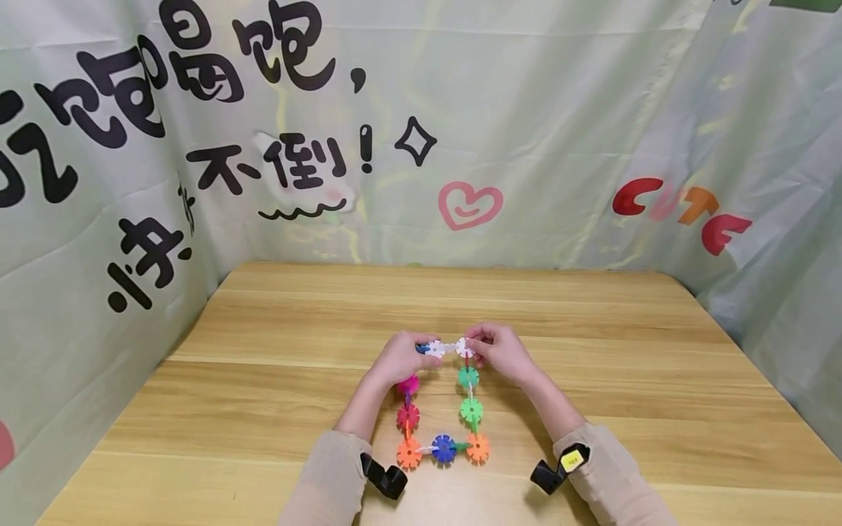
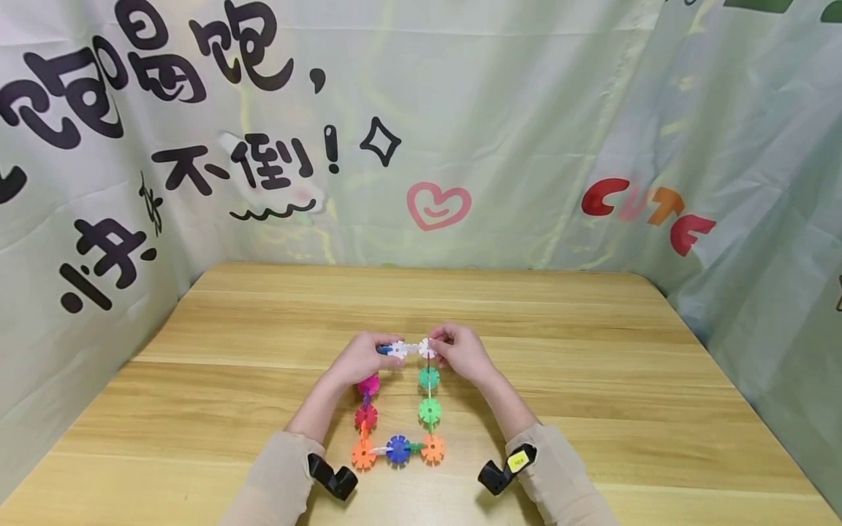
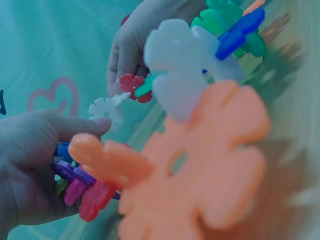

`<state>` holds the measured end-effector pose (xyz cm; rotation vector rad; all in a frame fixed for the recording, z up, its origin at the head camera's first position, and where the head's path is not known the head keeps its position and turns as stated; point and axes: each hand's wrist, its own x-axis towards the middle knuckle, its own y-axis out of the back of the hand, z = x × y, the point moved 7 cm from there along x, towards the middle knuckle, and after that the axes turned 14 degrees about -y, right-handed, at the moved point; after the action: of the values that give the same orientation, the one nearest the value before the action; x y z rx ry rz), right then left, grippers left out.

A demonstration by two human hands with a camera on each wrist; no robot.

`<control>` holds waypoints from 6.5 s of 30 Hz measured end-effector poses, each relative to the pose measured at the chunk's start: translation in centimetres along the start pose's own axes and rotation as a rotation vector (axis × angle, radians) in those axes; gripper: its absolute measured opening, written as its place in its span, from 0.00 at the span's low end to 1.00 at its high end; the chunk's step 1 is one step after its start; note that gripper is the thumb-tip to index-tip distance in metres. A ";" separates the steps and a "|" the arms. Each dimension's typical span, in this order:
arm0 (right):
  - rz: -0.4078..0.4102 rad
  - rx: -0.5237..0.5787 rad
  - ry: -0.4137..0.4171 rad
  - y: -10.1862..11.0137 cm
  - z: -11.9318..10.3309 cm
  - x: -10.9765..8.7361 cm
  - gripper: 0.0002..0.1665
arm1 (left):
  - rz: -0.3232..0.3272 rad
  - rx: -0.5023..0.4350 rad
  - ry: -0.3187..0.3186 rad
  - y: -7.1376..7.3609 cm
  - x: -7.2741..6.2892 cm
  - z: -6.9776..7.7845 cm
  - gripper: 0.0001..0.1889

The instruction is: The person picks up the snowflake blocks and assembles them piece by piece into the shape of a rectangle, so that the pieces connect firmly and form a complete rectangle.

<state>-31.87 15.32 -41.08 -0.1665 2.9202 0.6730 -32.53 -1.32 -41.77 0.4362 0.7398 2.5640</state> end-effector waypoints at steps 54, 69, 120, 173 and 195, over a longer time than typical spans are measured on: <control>-0.192 0.060 -0.034 0.7 2.4 -2.6 0.18 | 0.006 -0.023 -0.013 0.5 -0.2 -0.1 0.22; -0.350 -0.018 0.005 -0.5 2.9 -7.0 0.33 | 0.106 -0.088 0.010 1.4 -0.5 -1.0 0.22; 0.163 -0.004 -0.083 1.9 2.4 -4.9 0.34 | 0.433 -0.239 0.107 2.8 -1.5 -1.7 0.19; 0.069 -0.149 -0.054 2.8 -1.1 0.7 0.32 | 0.329 -0.018 0.153 1.9 -1.2 -2.1 0.25; -0.101 -0.352 -0.031 -4.6 -3.6 7.9 0.20 | 0.308 0.023 0.183 1.7 -0.7 -2.3 0.15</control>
<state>-39.43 9.03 -41.05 -0.3338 2.7163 1.1548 -33.40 -3.99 -42.78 0.3490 0.8210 2.9170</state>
